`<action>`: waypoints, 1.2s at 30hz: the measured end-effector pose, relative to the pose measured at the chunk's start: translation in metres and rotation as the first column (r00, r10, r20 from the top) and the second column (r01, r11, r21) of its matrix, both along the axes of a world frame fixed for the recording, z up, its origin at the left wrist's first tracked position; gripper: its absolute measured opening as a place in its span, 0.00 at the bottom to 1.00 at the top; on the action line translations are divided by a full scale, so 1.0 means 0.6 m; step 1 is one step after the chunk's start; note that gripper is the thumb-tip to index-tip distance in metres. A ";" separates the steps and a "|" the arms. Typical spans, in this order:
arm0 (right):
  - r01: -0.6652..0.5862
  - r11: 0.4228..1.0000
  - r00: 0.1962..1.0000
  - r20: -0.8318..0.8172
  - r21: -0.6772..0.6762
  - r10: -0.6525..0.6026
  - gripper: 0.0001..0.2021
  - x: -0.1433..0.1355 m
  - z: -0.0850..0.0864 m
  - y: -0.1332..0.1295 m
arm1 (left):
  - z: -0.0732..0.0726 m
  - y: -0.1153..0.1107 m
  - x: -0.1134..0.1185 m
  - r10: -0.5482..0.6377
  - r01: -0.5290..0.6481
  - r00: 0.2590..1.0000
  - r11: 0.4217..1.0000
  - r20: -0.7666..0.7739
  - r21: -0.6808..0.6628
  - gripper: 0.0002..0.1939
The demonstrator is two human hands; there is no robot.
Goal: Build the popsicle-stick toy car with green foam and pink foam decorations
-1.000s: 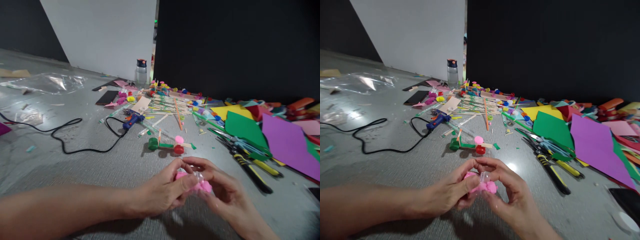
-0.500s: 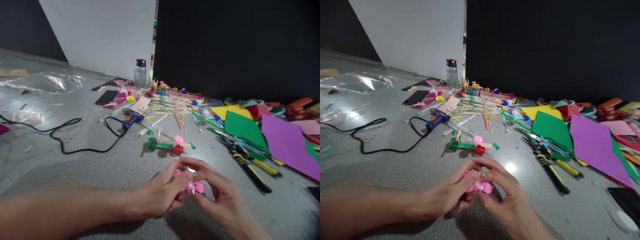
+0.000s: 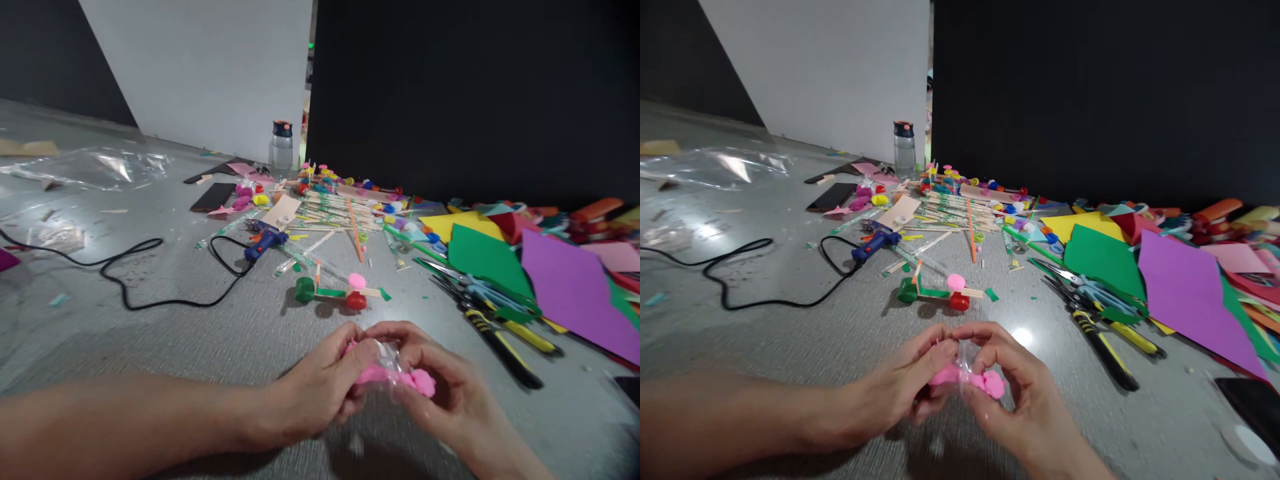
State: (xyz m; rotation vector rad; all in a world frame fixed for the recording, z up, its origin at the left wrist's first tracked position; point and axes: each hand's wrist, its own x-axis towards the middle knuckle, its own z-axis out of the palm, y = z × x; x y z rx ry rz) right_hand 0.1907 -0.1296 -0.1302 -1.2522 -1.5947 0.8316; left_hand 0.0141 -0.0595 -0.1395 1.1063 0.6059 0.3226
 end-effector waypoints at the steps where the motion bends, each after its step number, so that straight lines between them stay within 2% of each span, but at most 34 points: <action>1: 0.036 0.999 0.999 -0.010 -0.005 -0.036 0.07 0.007 -0.003 0.000 | 0.000 0.002 -0.001 0.011 -0.012 1.000 1.000 -0.012 -0.013 0.16; 4: 0.174 0.985 0.979 -0.106 -0.014 -0.175 0.09 0.032 -0.009 0.001 | 0.002 0.007 -0.003 0.043 -0.044 0.998 0.999 -0.045 -0.016 0.18; 7: 0.295 0.956 0.928 -0.238 0.001 -0.286 0.05 0.050 -0.009 0.007 | 0.006 0.006 -0.001 0.048 -0.050 0.996 0.999 -0.076 -0.018 0.19; 10: 0.246 0.969 0.905 -0.363 0.015 -0.224 0.10 0.056 -0.005 0.015 | 0.008 0.002 0.000 0.027 -0.027 0.997 1.000 -0.074 -0.003 0.16; 12: 0.182 0.983 0.886 -0.438 0.025 -0.152 0.14 0.055 -0.003 0.019 | 0.006 -0.001 -0.003 0.013 -0.002 0.997 0.988 -0.076 0.153 0.12; 14: 0.168 0.985 0.857 -0.497 0.024 -0.134 0.17 0.054 -0.002 0.023 | 0.005 -0.004 -0.007 0.013 0.024 0.996 0.924 -0.093 0.382 0.08; 16: 0.180 0.983 0.831 -0.538 0.024 -0.139 0.17 0.054 -0.002 0.024 | 0.006 -0.006 -0.007 0.004 0.073 0.992 0.809 -0.129 0.584 0.07; 19: 0.205 0.979 0.816 -0.557 0.024 -0.157 0.16 0.057 0.002 0.024 | 0.012 -0.005 0.006 -0.059 0.172 0.983 0.639 -0.175 0.750 0.08; 21: 0.220 0.975 0.810 -0.563 0.029 -0.166 0.13 0.059 0.006 0.022 | 0.012 -0.001 0.022 -0.098 0.210 0.977 0.555 -0.187 0.805 0.09; 23: 0.224 0.974 0.811 -0.561 0.039 -0.164 0.11 0.062 0.012 0.020 | 0.010 0.002 0.042 -0.077 0.208 0.977 0.526 -0.197 0.824 0.11; 26: 0.211 0.975 0.830 -0.538 0.064 -0.145 0.12 0.066 0.023 0.018 | 0.011 0.000 0.069 0.005 0.082 0.995 0.551 -0.101 0.830 0.18; 27: 0.211 0.975 0.841 -0.523 0.076 -0.141 0.12 0.067 0.027 0.018 | 0.015 -0.003 0.078 0.025 0.018 0.999 0.584 -0.040 0.812 0.20; 28: 0.217 0.972 0.852 -0.503 0.090 -0.143 0.11 0.067 0.029 0.017 | 0.020 -0.007 0.086 0.055 -0.057 0.998 0.645 0.029 0.762 0.20; 29: 0.230 0.967 0.865 -0.479 0.109 -0.152 0.09 0.067 0.031 0.017 | 0.028 -0.012 0.095 0.095 -0.141 0.990 0.732 0.104 0.667 0.19; 30: 0.249 0.960 0.878 -0.449 0.131 -0.167 0.06 0.065 0.030 0.016 | 0.037 -0.016 0.105 0.148 -0.218 0.973 0.830 0.175 0.513 0.17; 31: 0.274 0.949 0.891 -0.412 0.157 -0.190 0.03 0.062 0.029 0.014 | 0.048 -0.019 0.115 0.218 -0.285 0.947 0.909 0.236 0.305 0.16; 32: 0.298 0.936 0.904 -0.370 0.186 -0.215 0.02 0.057 0.025 0.011 | 0.061 -0.021 0.124 0.275 -0.309 0.917 0.948 0.288 0.078 0.19; 33: 0.320 0.922 0.912 -0.333 0.218 -0.238 0.05 0.051 0.021 0.007 | 0.073 -0.021 0.133 0.315 -0.288 0.895 0.949 0.315 -0.129 0.24; 34: 0.324 0.908 0.929 -0.272 0.265 -0.252 0.08 0.044 0.015 0.003 | 0.086 -0.020 0.140 0.340 -0.258 0.886 0.926 0.315 -0.275 0.29; 36: 0.267 0.878 0.963 -0.073 0.396 -0.260 0.16 0.027 0.004 -0.007 | 0.106 -0.016 0.149 0.387 -0.232 0.863 0.875 0.324 -0.426 0.34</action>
